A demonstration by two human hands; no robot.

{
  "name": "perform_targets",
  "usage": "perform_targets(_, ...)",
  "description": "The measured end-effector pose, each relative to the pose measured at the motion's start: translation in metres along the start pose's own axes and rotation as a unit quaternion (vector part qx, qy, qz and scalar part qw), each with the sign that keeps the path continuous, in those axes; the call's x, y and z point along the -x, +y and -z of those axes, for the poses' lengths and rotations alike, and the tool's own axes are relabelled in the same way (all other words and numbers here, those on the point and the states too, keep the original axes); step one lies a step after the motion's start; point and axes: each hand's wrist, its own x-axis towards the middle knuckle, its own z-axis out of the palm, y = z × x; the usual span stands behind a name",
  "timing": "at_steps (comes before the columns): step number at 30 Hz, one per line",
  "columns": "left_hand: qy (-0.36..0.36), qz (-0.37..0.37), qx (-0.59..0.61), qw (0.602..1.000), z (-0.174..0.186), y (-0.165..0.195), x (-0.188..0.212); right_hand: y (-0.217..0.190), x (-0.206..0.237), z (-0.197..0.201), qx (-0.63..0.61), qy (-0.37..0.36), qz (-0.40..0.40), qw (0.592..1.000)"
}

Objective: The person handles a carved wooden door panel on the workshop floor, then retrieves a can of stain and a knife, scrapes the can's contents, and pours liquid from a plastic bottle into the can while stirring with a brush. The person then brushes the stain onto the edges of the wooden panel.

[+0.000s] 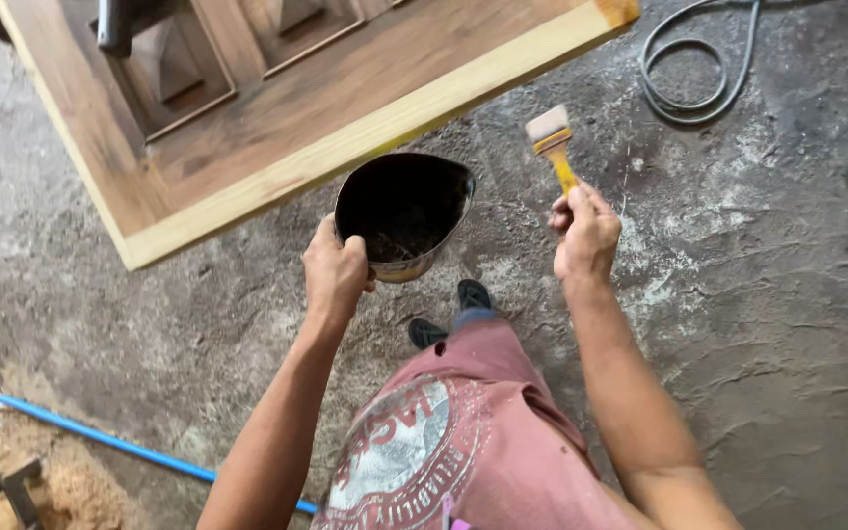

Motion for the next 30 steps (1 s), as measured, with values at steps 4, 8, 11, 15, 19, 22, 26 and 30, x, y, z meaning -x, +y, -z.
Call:
perform_targets(4, -0.023, 0.006, -0.043, 0.999, -0.020, 0.016, 0.006, -0.008, -0.073, 0.007, 0.007, 0.107, 0.034, 0.994)
perform_targets(8, -0.027, 0.020, -0.048, 0.998, -0.032, 0.027, 0.010, -0.012, -0.147, -0.007, 0.053, 0.196, 0.085, 0.976)
perform_targets(11, -0.021, 0.017, -0.053, 0.998, -0.033, 0.028, 0.010, -0.006, -0.159, -0.036, 0.151, 0.226, 0.156, 0.950)
perform_targets(15, -0.019, 0.022, -0.071, 0.997, -0.028, 0.023, 0.006, 0.022, -0.120, -0.063, 0.284, 0.154, 0.185, 0.928)
perform_targets(19, -0.012, 0.021, -0.071, 0.997, -0.022, 0.019, 0.002, 0.022, -0.097, -0.048, 0.194, 0.155, 0.156, 0.956)
perform_targets(22, -0.008, 0.000, -0.062, 0.998, -0.018, 0.019, 0.004, -0.001, -0.124, -0.025, 0.194, 0.219, 0.156, 0.944)
perform_targets(26, -0.009, 0.007, -0.053, 0.999, -0.016, 0.017, 0.011, -0.014, -0.160, -0.023, 0.154, 0.200, 0.188, 0.949)
perform_targets(30, -0.003, 0.017, -0.060, 0.998, -0.012, 0.009, 0.016, 0.020, -0.130, -0.056, 0.256, 0.137, 0.190, 0.938)
